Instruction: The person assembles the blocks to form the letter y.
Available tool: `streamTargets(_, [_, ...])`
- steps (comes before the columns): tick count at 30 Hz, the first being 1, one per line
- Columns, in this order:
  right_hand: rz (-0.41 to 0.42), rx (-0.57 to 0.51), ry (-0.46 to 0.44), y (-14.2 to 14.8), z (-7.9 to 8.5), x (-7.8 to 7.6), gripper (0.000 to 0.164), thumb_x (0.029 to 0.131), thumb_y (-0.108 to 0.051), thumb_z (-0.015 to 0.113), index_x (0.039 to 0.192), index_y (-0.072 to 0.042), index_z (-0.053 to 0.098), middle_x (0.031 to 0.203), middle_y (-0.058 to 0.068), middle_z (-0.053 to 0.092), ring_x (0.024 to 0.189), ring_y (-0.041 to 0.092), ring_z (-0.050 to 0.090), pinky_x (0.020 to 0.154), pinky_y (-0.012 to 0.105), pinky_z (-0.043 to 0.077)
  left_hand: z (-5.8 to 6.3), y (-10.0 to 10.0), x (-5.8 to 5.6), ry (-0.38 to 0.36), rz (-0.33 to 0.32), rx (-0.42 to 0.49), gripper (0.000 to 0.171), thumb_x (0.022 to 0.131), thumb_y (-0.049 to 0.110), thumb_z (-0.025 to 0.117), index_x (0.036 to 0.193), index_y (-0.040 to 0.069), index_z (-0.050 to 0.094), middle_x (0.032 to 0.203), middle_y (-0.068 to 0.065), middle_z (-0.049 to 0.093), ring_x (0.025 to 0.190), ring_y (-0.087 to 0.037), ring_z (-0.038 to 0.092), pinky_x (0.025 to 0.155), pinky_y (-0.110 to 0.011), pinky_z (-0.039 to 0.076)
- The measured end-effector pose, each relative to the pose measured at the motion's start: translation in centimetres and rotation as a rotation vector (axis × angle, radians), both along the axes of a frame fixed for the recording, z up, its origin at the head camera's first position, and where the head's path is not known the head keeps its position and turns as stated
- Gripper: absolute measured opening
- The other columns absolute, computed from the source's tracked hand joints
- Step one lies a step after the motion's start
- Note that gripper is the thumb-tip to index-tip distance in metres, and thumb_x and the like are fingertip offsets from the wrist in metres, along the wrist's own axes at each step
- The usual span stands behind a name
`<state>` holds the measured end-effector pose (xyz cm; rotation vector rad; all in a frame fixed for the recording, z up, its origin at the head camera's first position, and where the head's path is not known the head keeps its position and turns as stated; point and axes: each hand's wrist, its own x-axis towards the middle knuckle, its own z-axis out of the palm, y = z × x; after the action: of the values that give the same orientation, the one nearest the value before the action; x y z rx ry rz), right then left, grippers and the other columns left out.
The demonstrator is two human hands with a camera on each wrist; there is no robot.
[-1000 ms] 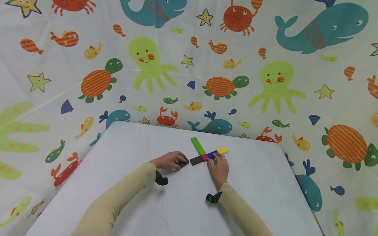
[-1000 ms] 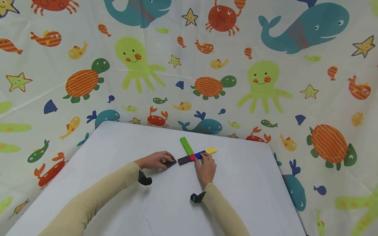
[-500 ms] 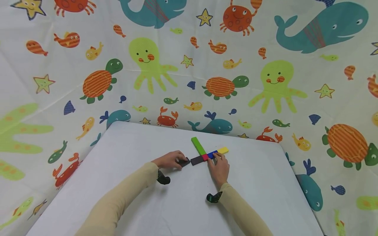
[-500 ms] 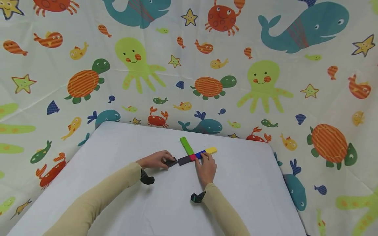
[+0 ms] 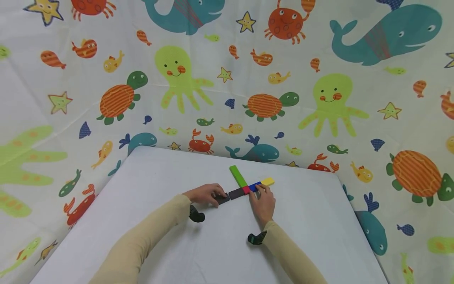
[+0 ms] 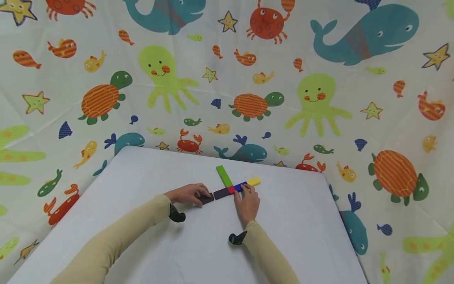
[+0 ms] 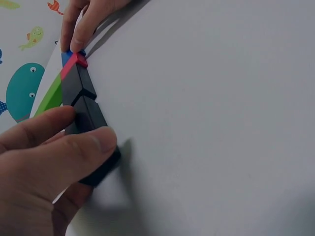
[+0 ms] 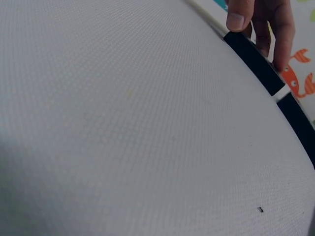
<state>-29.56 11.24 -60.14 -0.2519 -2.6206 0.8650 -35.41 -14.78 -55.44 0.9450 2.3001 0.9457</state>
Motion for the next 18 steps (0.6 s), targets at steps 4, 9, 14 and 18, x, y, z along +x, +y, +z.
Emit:
streamTargets(4, [0.002,-0.002,0.010,-0.03,-0.17,0.08,0.048,0.092,-0.037,0.067,0.128,-0.006,0.064,0.133,0.009,0.055,0.119,0.032,0.051,0.096,0.050,0.040,-0.10,0.13,0.07,-0.005,-0.004,-0.008,0.031,0.084,0.009,0.076,0.115,0.017,0.071,0.122,0.002,0.057,0.111,-0.020,0.054,0.099,-0.039,0.045])
streamTargets(9, [0.001,0.000,0.018,-0.04,-0.33,0.00,0.047,0.092,-0.037,0.067,0.128,-0.006,0.064,0.133,0.009,0.055,0.118,0.031,0.052,0.095,0.050,0.040,0.04,0.30,0.06,-0.004,-0.003,-0.011,0.031,0.084,0.009,0.076,0.114,0.018,0.071,0.121,0.003,0.058,0.111,-0.020,0.054,0.099,-0.039,0.045])
streamTargets(14, [0.000,0.003,0.018,-0.02,-0.38,-0.13,0.047,0.092,-0.037,0.067,0.128,-0.006,0.064,0.133,0.009,0.055,0.117,0.031,0.052,0.094,0.049,0.040,0.17,0.49,0.08,0.002,-0.002,-0.014,0.031,0.085,0.010,0.076,0.114,0.018,0.070,0.120,0.004,0.058,0.111,-0.019,0.055,0.098,-0.038,0.045])
streamTargets(18, [0.002,0.005,0.018,-0.02,-0.32,-0.14,0.047,0.092,-0.036,0.067,0.128,-0.006,0.064,0.134,0.009,0.054,0.118,0.031,0.051,0.095,0.049,0.040,0.23,0.55,0.14,0.004,0.009,-0.022,0.032,0.084,0.010,0.076,0.115,0.018,0.070,0.119,0.004,0.059,0.111,-0.019,0.055,0.098,-0.038,0.045])
